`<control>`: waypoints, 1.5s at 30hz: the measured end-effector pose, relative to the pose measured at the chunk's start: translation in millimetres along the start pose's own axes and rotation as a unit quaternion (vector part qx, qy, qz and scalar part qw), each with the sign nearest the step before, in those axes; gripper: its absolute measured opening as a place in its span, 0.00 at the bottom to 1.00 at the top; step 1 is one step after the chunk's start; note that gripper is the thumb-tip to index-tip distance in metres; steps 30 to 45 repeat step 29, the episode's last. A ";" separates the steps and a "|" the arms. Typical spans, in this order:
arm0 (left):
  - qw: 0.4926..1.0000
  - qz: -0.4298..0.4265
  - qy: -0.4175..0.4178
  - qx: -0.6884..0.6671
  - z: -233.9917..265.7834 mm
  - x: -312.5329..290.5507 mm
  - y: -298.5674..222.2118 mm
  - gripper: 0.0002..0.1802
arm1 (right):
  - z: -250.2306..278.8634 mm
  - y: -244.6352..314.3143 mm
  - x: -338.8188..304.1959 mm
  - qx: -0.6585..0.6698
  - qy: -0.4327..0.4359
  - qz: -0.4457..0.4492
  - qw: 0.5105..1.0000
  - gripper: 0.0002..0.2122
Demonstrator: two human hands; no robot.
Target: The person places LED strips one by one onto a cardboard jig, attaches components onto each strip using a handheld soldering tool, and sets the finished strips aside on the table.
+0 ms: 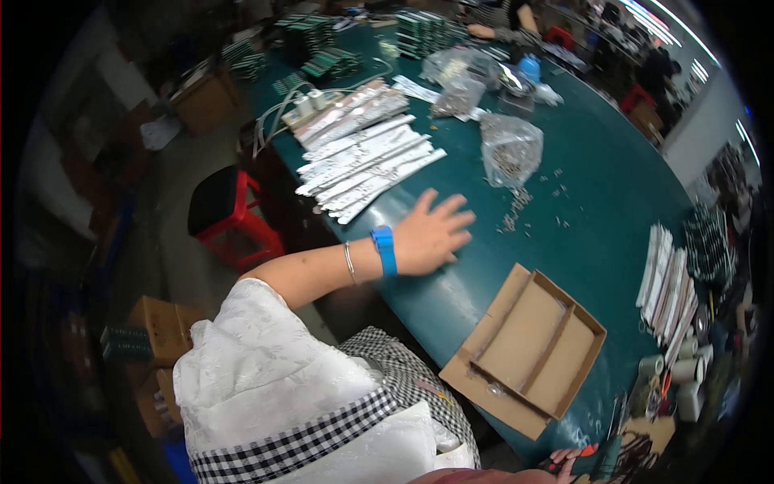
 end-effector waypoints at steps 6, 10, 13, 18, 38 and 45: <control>0.936 -0.218 -0.026 -0.276 7.8 87.6 -153.4 0.19 | 13.8 -10.4 14.1 0.240 0.027 -0.038 0.970 0.29; 0.914 -0.239 -0.006 -0.329 -43.5 177.9 -201.3 0.15 | 12.5 -4.8 6.3 0.319 0.018 -0.036 0.947 0.29; 0.930 -0.165 0.016 -0.328 -86.5 246.3 -214.2 0.16 | 9.0 0.5 3.3 0.348 0.056 -0.027 0.936 0.28; 0.942 -0.205 -0.051 -0.261 -130.9 327.0 -256.8 0.26 | 16.9 -6.3 2.6 0.380 0.013 -0.050 0.924 0.29; 0.907 -0.416 -0.058 -0.018 -183.9 417.4 -345.5 0.35 | 20.1 -15.4 14.8 0.430 -0.008 -0.091 0.898 0.29; 0.907 -0.416 -0.058 -0.018 -183.9 417.4 -345.5 0.35 | 20.1 -15.4 14.8 0.430 -0.008 -0.091 0.898 0.29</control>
Point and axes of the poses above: each hand's wrist, its own x-axis towards the middle knuckle, its own z-axis out of the back of the hand, y = z × x, the point moved 10 cm from there along x, towards the middle knuckle, and after that the axes turned 8 degrees about -y, right-handed, at the moved point
